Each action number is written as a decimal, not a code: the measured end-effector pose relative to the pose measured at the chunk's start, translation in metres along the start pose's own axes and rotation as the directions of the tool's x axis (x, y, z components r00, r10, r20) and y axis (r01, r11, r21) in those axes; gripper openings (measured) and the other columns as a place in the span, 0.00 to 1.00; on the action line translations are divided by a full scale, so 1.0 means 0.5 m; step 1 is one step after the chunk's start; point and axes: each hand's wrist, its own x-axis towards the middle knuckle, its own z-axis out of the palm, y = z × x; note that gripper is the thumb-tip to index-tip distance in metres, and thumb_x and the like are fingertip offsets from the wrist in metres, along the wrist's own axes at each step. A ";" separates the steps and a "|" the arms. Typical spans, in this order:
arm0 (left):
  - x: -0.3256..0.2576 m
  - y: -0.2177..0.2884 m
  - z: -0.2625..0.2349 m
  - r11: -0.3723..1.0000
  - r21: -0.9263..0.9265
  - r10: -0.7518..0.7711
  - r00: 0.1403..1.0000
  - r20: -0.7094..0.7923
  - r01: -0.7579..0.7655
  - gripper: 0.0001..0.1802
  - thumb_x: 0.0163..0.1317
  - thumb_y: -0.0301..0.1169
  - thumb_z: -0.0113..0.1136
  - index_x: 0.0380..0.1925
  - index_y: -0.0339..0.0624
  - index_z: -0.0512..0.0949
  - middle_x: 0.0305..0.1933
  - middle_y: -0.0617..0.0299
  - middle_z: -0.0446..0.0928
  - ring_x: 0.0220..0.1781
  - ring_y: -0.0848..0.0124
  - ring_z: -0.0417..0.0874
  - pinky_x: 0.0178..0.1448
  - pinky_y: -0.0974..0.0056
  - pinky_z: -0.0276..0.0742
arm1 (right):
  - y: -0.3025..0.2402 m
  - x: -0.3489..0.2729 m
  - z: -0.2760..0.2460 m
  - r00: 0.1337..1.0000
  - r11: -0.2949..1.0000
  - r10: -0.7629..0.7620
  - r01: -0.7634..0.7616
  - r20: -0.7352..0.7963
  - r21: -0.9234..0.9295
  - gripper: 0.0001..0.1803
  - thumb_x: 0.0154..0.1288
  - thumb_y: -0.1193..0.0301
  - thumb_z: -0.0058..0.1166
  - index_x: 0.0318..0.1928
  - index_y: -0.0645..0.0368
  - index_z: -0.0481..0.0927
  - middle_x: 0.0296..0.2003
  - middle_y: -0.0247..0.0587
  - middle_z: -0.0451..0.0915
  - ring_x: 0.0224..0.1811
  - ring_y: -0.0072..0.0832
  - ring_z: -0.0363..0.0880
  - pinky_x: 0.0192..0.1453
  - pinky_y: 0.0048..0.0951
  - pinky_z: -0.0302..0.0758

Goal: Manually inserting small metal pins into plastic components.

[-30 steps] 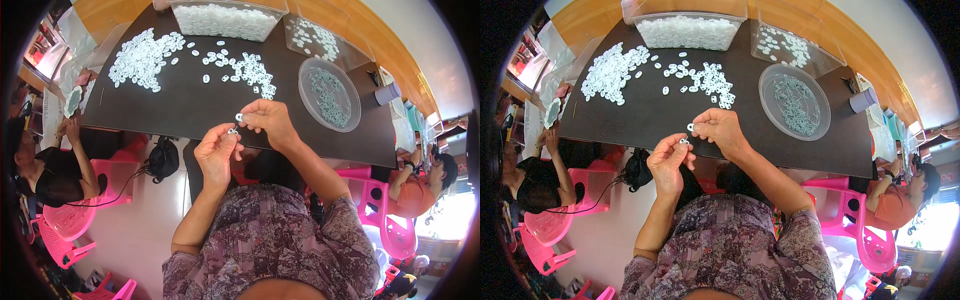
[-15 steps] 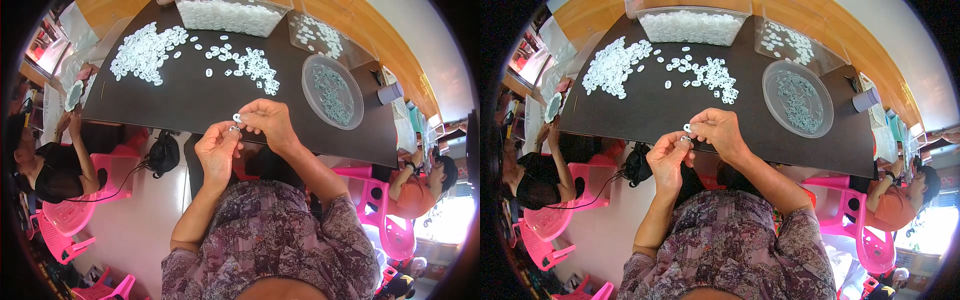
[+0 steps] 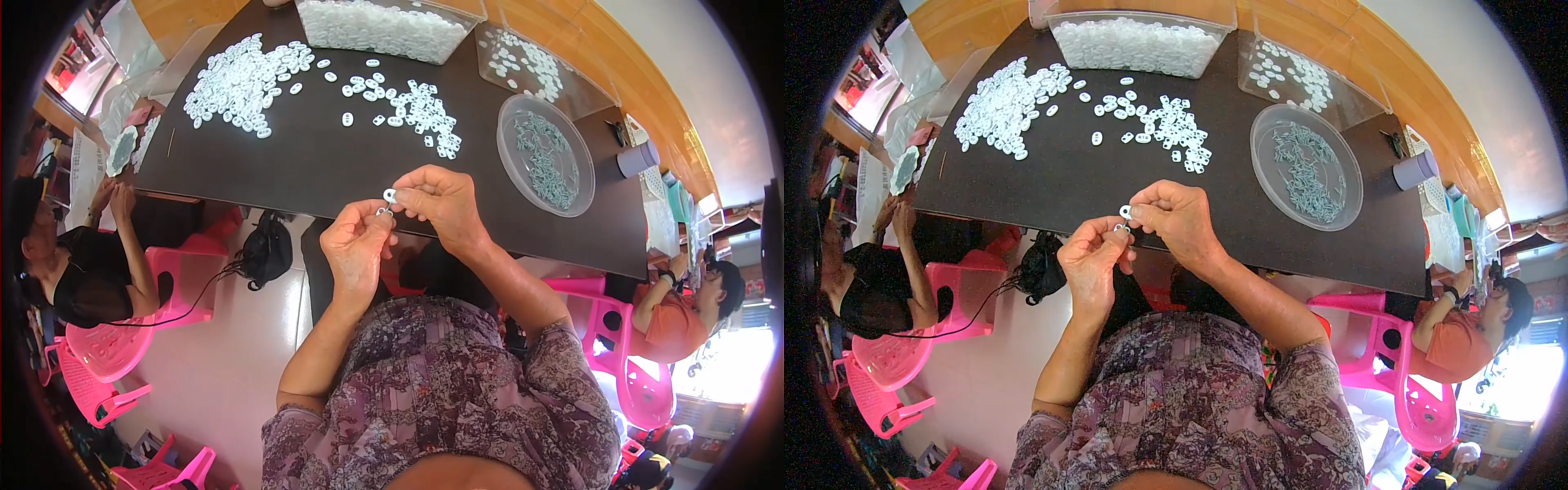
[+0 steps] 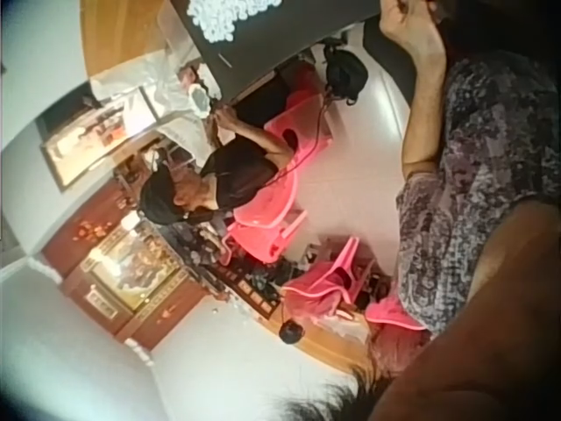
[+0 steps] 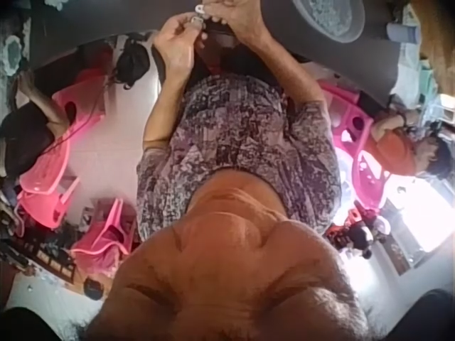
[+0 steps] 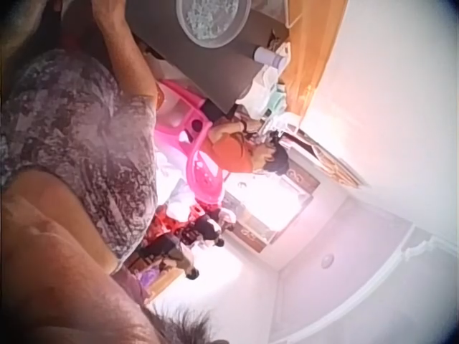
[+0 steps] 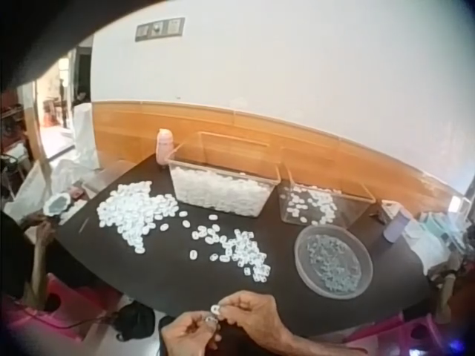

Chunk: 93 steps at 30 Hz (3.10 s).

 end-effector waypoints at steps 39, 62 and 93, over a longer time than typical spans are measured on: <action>-0.002 0.001 -0.001 0.997 -0.037 -0.063 0.998 -0.014 0.062 0.05 0.59 0.21 0.55 0.35 0.30 0.77 0.28 0.62 0.77 0.22 0.80 0.75 0.21 0.77 0.69 | 0.021 0.000 0.000 0.999 0.997 0.053 -0.052 -0.012 0.052 0.08 0.57 0.75 0.58 0.36 0.67 0.79 0.25 0.38 0.81 0.24 0.16 0.74 0.26 0.14 0.67; -0.003 0.000 0.010 0.998 -0.036 -0.043 0.998 -0.037 0.041 0.08 0.59 0.19 0.54 0.39 0.29 0.75 0.27 0.62 0.77 0.23 0.80 0.75 0.22 0.77 0.70 | 0.031 -0.026 0.014 0.989 0.988 -0.135 0.130 -0.056 -0.079 0.03 0.60 0.80 0.55 0.35 0.67 0.78 0.28 0.33 0.80 0.31 0.14 0.75 0.35 0.16 0.73; -0.005 -0.022 0.010 0.988 -0.056 0.148 0.989 0.020 -0.147 0.11 0.63 0.22 0.54 0.44 0.27 0.76 0.35 0.55 0.78 0.28 0.73 0.78 0.28 0.71 0.76 | 0.012 -0.044 -0.001 0.949 0.878 -0.306 0.313 0.078 -0.362 0.10 0.52 0.78 0.57 0.37 0.62 0.77 0.24 0.36 0.74 0.28 0.28 0.72 0.33 0.28 0.70</action>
